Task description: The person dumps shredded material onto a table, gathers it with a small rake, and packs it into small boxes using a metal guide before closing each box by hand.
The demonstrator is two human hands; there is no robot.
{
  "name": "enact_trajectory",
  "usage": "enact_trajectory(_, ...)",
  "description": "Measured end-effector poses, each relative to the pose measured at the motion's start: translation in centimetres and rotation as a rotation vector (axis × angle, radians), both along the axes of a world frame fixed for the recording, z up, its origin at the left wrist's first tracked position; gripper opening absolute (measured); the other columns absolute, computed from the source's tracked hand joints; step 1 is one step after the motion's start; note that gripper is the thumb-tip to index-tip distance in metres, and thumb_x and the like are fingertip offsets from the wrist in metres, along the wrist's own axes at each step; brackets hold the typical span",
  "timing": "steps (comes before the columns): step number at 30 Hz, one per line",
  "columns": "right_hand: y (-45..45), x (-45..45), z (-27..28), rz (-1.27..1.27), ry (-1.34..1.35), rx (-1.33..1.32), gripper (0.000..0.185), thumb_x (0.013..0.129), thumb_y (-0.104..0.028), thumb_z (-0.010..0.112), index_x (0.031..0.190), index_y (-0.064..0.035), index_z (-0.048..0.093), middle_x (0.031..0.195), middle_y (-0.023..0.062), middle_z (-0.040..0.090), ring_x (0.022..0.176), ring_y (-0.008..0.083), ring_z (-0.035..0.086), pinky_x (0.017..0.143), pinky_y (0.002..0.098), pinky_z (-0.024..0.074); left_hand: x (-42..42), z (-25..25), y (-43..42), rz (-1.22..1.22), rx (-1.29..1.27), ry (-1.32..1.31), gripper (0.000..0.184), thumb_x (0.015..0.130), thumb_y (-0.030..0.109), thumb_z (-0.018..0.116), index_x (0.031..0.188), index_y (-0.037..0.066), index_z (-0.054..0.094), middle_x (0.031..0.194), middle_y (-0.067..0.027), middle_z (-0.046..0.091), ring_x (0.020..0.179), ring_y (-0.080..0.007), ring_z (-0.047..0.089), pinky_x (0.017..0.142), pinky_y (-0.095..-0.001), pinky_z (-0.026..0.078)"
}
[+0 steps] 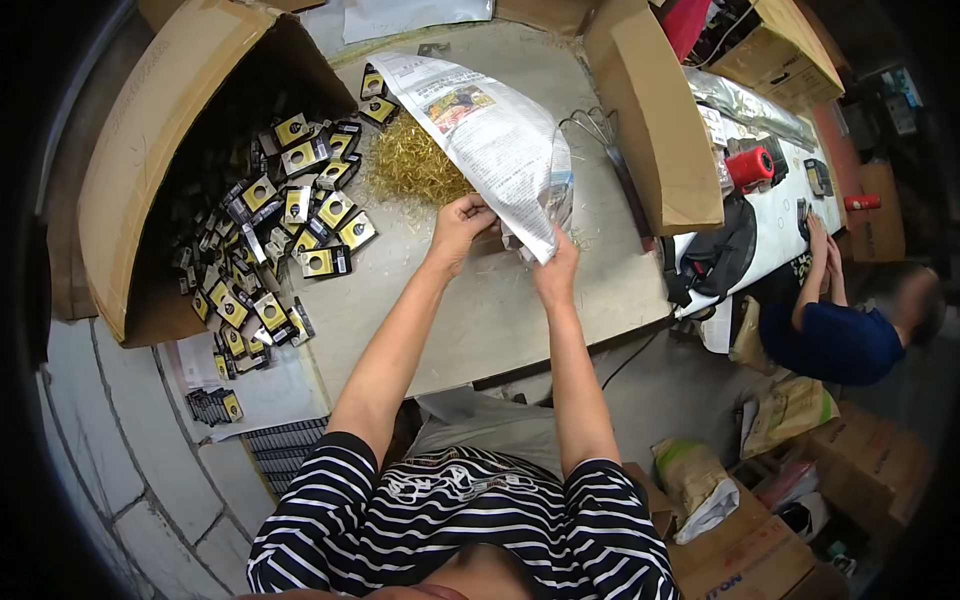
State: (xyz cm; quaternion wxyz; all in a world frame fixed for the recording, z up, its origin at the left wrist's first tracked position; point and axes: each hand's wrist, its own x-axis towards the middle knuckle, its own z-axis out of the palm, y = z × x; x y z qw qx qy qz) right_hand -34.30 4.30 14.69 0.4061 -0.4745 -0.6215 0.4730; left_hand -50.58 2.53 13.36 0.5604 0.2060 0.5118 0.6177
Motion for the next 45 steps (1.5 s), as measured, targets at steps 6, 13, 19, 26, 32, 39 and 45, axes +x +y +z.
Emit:
enact_trajectory(6, 2.1, 3.3, -2.7, -0.128, 0.245, -0.146, 0.027, 0.081, 0.009, 0.052, 0.107, 0.0060, 0.060, 0.092, 0.0096, 0.066, 0.080, 0.0177, 0.065, 0.072, 0.0301, 0.0527, -0.8, 0.8, -0.7, -0.108, 0.012, 1.013, 0.017, 0.084, 0.002, 0.052, 0.096, -0.002, 0.063, 0.087, -0.0101, 0.065, 0.073, -0.0178, 0.064, 0.068, -0.0268, 0.054)
enact_trajectory(13, 3.0, 7.5, 5.1, -0.253, 0.794, -0.308, 0.026, 0.093, -0.012, 0.050, 0.115, 0.0031, 0.049, 0.092, 0.0167, 0.064, 0.069, 0.0271, 0.066, 0.063, 0.0352, 0.0563, -0.3, 1.2, -2.4, 0.146, 0.032, 0.845, 0.027, 0.082, -0.001, 0.044, 0.101, -0.002, 0.063, 0.100, -0.0092, 0.063, 0.070, -0.0166, 0.064, 0.060, -0.0264, 0.053)
enact_trajectory(19, 3.1, 10.5, 9.2, -0.327, 0.538, -0.086, 0.029, 0.095, -0.010, 0.044, 0.122, 0.0018, 0.042, 0.097, 0.0175, 0.062, 0.072, 0.0304, 0.066, 0.062, 0.0419, 0.0583, 2.7, 3.3, -1.6, -0.123, 0.114, 0.914, 0.030, 0.079, 0.000, 0.049, 0.106, -0.001, 0.061, 0.113, -0.0152, 0.060, 0.086, -0.0318, 0.062, 0.079, -0.0376, 0.049)
enact_trajectory(26, 2.0, 14.1, 14.9, -0.220, 0.564, -0.110, 0.028, 0.097, -0.022, 0.046, 0.114, -0.0008, 0.053, 0.087, 0.0165, 0.064, 0.071, 0.0265, 0.064, 0.061, 0.0371, 0.0541, 3.0, 5.6, 6.0, -0.167, 0.388, 1.381, 0.030, 0.081, 0.013, 0.055, 0.106, -0.005, 0.059, 0.107, -0.0228, 0.061, 0.096, -0.0343, 0.060, 0.086, -0.0394, 0.047)
enact_trajectory(32, 2.5, 16.7, 14.9, 0.236, 1.278, -0.331, 0.040, 0.098, -0.026, 0.041, 0.130, -0.0023, 0.048, 0.132, 0.0124, 0.053, 0.122, 0.0280, 0.048, 0.105, 0.0453, 0.0352, 5.6, 5.4, 3.8, -0.348, -0.227, 0.305, 0.054, 0.086, 0.038, 0.059, 0.119, -0.004, 0.054, 0.113, -0.0213, 0.061, 0.097, -0.0323, 0.062, 0.079, -0.0452, 0.052)
enact_trajectory(39, 2.8, 20.4, 13.2, 0.086, 1.314, -0.548, 0.038, 0.097, -0.021, 0.039, 0.127, -0.0002, 0.050, 0.131, 0.0145, 0.053, 0.119, 0.0297, 0.051, 0.106, 0.0471, 0.0347, 13.7, 3.9, 0.1, -0.126, -0.110, -0.945, 0.036, 0.082, 0.009, 0.069, 0.111, -0.006, 0.055, 0.108, -0.0210, 0.062, 0.094, -0.0282, 0.064, 0.079, -0.0389, 0.056)
enact_trajectory(45, 2.0, 29.3, 11.4, -0.320, 0.268, -0.390, 0.019, 0.090, -0.010, 0.051, 0.105, -0.0030, 0.061, 0.082, 0.0088, 0.066, 0.058, 0.0133, 0.063, 0.048, 0.0222, 0.0458, 11.4, 8.3, -2.4, -0.003, -0.027, -0.262, 0.037, 0.081, -0.001, 0.065, 0.116, -0.006, 0.052, 0.110, -0.0162, 0.062, 0.095, -0.0213, 0.062, 0.089, -0.0330, 0.048)
